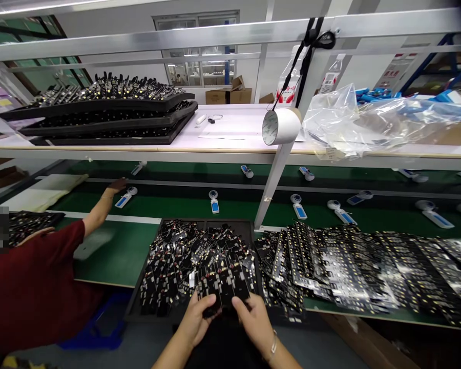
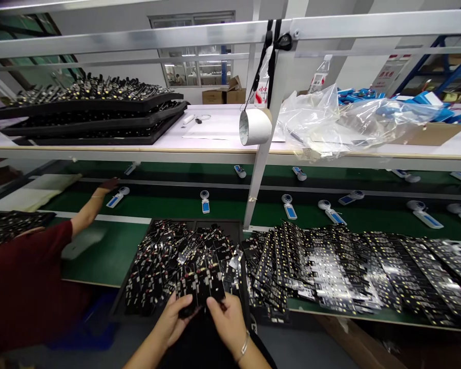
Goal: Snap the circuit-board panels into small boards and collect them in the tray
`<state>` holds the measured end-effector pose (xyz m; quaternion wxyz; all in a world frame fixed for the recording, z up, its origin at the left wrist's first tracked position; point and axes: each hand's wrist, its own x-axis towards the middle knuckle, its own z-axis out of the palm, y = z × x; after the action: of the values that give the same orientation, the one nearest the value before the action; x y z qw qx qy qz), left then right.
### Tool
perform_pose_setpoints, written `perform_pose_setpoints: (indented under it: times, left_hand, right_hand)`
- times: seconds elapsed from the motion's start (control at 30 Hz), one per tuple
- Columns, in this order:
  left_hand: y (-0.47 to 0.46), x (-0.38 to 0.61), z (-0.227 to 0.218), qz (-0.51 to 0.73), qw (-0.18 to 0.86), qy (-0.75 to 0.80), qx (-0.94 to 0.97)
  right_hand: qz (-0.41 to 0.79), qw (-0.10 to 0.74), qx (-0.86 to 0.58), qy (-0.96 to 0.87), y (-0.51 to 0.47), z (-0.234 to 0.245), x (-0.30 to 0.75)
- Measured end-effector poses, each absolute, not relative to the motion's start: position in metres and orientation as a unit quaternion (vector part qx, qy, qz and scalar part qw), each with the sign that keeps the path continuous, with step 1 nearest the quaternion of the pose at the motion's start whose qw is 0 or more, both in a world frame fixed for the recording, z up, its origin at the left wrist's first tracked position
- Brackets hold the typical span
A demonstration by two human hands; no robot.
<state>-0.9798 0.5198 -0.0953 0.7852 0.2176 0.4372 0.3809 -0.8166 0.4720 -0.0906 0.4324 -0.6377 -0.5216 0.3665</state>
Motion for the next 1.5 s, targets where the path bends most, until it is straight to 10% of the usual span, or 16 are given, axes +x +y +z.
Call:
perform_pose_setpoints:
  times: [0.5, 0.63, 1.1, 1.5]
  left_hand:
    - [0.527, -0.976, -0.107, 0.400, 0.616, 0.523, 0.431]
    - [0.526, -0.978, -0.106, 0.377, 0.704, 0.496, 0.341]
    - [0.516, -1.004, -0.118, 0.335, 0.690, 0.583, 0.267]
    - [0.568, -1.035, -0.145, 0.329, 0.603, 0.595, 0.416]
  right_hand:
    - [0.334, 0.405, -0.646, -0.554, 0.470, -0.087, -0.830]
    - [0.334, 0.404, -0.624, -0.579, 0.475, -0.084, -0.831]
    - [0.281, 0.145, -0.679, -0.663, 0.490, -0.114, -0.854]
    - [0.330, 0.123, -0.730, -0.586, 0.520, -0.154, -0.831]
